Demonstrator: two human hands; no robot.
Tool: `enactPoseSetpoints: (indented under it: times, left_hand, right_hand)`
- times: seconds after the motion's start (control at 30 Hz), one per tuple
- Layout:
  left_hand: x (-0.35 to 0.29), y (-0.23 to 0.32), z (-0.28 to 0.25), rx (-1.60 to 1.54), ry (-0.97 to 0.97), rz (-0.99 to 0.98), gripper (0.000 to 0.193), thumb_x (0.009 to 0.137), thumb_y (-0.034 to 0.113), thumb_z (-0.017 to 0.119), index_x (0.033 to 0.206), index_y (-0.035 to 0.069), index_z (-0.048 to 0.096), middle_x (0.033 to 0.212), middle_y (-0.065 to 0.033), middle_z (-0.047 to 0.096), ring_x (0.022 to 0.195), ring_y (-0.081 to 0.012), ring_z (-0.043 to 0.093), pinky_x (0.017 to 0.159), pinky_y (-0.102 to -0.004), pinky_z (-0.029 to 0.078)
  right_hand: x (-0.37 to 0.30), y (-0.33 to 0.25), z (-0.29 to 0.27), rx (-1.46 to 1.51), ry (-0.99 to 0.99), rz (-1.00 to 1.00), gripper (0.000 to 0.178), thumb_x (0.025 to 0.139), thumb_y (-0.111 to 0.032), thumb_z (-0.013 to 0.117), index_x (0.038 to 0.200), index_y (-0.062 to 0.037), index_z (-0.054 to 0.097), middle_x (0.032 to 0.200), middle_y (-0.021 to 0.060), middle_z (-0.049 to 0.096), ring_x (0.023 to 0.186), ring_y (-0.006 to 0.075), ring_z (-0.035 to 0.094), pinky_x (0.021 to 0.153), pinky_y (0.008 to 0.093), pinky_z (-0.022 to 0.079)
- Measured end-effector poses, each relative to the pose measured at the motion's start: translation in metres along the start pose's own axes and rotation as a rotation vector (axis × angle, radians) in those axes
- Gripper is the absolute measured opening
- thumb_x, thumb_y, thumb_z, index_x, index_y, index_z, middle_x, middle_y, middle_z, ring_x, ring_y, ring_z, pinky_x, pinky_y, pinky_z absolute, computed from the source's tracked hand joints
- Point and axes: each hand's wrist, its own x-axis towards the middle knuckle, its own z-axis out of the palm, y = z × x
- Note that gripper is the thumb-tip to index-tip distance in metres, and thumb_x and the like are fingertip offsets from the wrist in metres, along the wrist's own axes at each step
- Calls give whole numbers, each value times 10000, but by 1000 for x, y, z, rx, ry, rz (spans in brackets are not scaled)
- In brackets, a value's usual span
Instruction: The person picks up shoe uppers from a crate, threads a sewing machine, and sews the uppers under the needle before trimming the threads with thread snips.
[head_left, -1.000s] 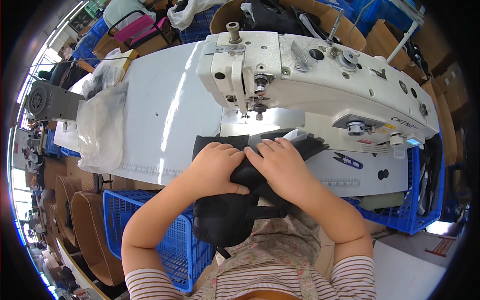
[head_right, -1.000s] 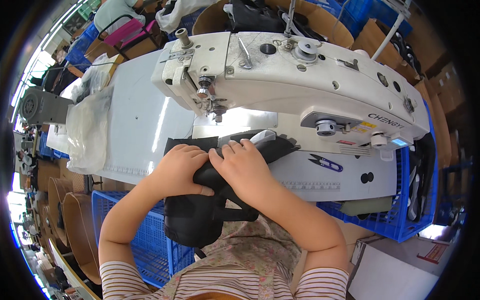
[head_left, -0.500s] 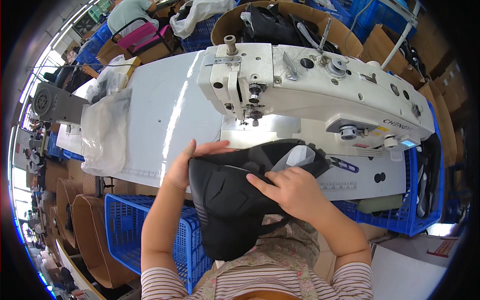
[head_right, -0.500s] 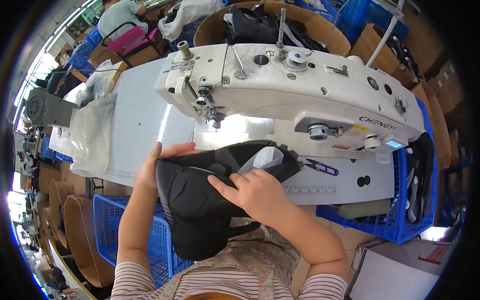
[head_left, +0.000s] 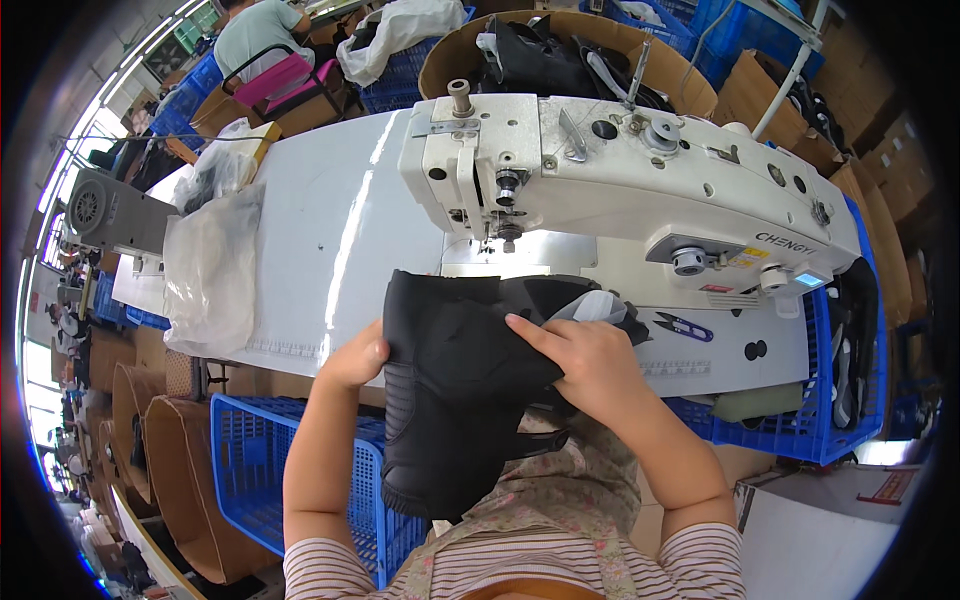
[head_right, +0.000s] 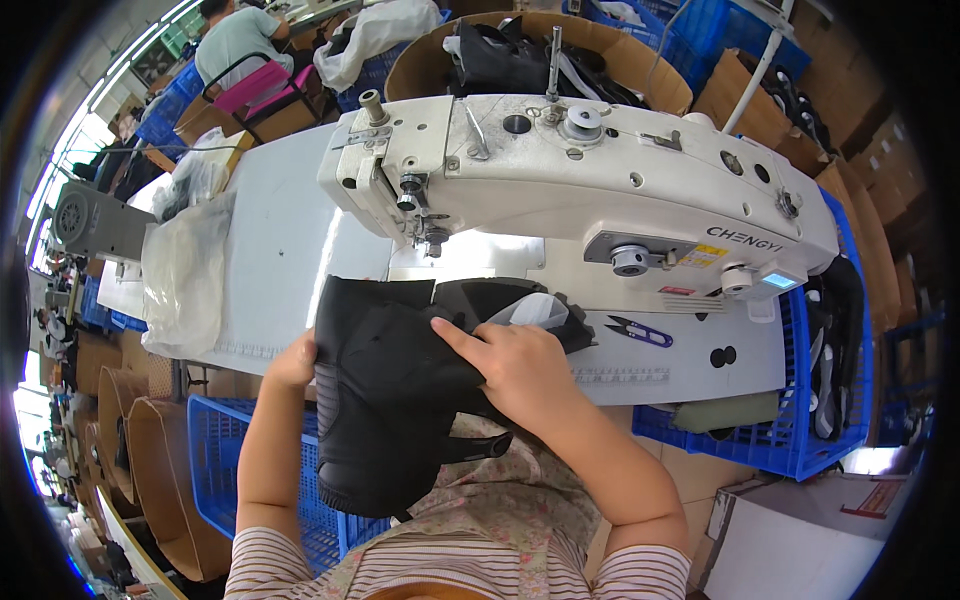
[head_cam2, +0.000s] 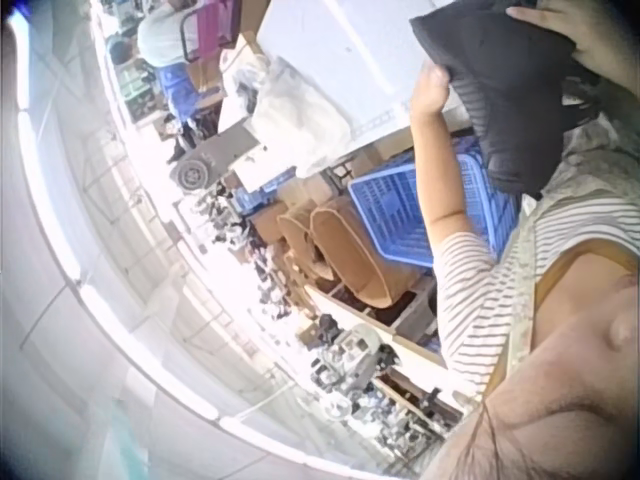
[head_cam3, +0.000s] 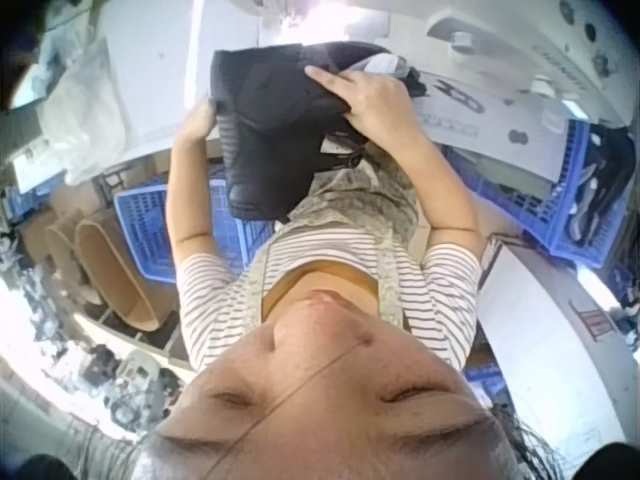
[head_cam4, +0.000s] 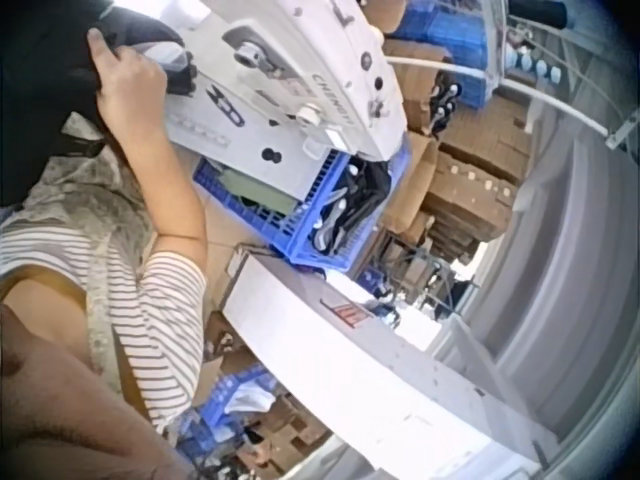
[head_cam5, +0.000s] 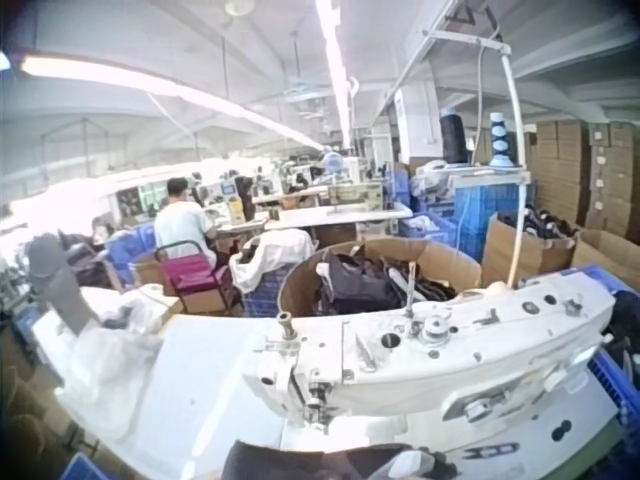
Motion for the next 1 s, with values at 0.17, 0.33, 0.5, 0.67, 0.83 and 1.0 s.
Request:
enactPoseSetpoints:
  times: [0.17, 0.33, 0.5, 0.67, 0.83, 1.0]
  left_hand:
    - [4, 38, -11, -22, -73, -204, 908, 861, 599, 563, 1447, -49, 314, 1417, -184, 433, 1339, -271, 370, 1125, -357, 250]
    - [31, 28, -11, -212, 131, -461, 704, 899, 369, 594, 1417, -46, 363, 1341, -153, 502, 1231, -228, 480, 1052, -328, 360]
    - [61, 28, -26, 6, 260, -606, 456, 921, 275, 604, 1238, -49, 551, 1064, -118, 644, 961, -148, 609, 811, -256, 488]
    - [67, 50, -22, 418, 335, -557, 476, 913, 373, 601, 1176, -23, 590, 1008, -154, 659, 893, -225, 646, 763, -314, 513]
    - [75, 107, 11, 1107, -54, -61, 597, 773, 422, 711, 1190, 14, 586, 1097, -222, 639, 1070, -352, 600, 934, -413, 464]
    - [95, 77, 4, 1105, -285, 259, 837, 579, 492, 804, 1207, -10, 572, 1119, -199, 637, 1091, -352, 582, 987, -419, 427]
  right_hand:
    - [12, 3, 7, -30, -34, 25, 635, 708, -14, 622, 1315, -194, 584, 751, 73, 598, 704, 260, 623, 625, 382, 489]
    - [27, 8, 21, -103, -169, 134, 574, 741, -36, 622, 1295, -186, 595, 759, 80, 613, 705, 265, 635, 622, 393, 497]
    - [51, 12, 34, -115, -285, 214, 532, 760, -46, 623, 1276, -172, 603, 781, 108, 654, 730, 279, 667, 615, 404, 509]
    - [57, 20, 35, -84, -291, 203, 517, 754, -49, 633, 1257, -167, 612, 779, 115, 666, 742, 289, 677, 623, 401, 518]
    - [60, 21, 33, -69, -333, 240, 528, 743, -67, 653, 1261, -161, 606, 790, 116, 670, 746, 291, 678, 636, 406, 521]
    - [60, 13, 36, -43, -321, 237, 557, 726, -110, 678, 1270, -198, 595, 755, 85, 625, 713, 298, 648, 633, 418, 504]
